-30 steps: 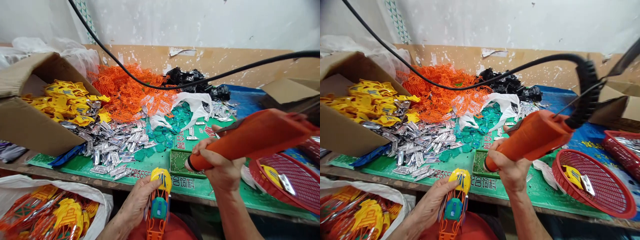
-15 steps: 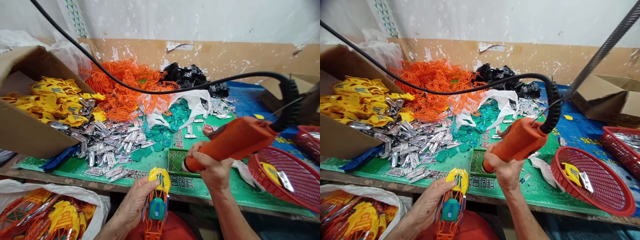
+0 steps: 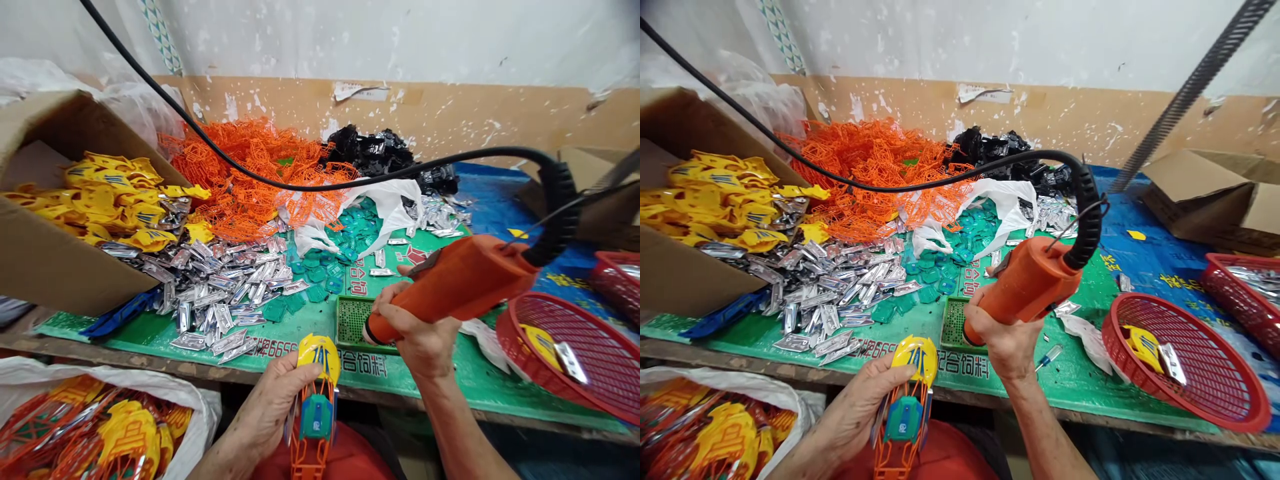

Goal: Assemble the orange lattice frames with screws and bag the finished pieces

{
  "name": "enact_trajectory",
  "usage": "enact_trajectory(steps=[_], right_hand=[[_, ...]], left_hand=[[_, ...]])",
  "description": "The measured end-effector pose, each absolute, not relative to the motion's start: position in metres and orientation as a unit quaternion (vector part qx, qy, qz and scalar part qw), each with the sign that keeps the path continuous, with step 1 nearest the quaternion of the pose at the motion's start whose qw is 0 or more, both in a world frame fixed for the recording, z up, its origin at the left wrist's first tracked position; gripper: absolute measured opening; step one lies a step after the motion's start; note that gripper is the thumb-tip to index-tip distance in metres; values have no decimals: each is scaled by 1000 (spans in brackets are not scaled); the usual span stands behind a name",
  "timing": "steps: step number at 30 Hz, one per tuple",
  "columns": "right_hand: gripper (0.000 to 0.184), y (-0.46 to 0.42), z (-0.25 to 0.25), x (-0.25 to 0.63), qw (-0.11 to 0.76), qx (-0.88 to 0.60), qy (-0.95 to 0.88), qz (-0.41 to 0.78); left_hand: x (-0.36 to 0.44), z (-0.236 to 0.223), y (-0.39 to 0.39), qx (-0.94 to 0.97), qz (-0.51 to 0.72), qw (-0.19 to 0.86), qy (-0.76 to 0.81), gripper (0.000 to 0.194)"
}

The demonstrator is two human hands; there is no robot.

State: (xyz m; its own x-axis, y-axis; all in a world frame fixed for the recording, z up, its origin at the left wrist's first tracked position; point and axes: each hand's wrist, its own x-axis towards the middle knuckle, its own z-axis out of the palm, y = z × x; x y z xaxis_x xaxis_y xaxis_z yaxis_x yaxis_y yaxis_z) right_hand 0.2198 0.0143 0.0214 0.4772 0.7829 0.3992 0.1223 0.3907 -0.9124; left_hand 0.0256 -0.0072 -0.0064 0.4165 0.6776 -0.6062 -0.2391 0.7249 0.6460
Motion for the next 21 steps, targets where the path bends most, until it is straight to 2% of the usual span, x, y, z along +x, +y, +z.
enact_trajectory(steps=[5,12,18,21], right_hand=[[20,14,22,217,709,-487,-419,289],[17,15,29,222,733,-469,-395,294],[47,5,63,217,753,-392,-383,364],[49,-4,71,208,742,-363,-387,410]], left_hand=[[24,-6,-8,241,282,807,460,25],[25,-3,-8,238,286,808,458,26],[28,-4,-6,229,293,801,469,30],[29,-5,-6,217,308,803,462,28]])
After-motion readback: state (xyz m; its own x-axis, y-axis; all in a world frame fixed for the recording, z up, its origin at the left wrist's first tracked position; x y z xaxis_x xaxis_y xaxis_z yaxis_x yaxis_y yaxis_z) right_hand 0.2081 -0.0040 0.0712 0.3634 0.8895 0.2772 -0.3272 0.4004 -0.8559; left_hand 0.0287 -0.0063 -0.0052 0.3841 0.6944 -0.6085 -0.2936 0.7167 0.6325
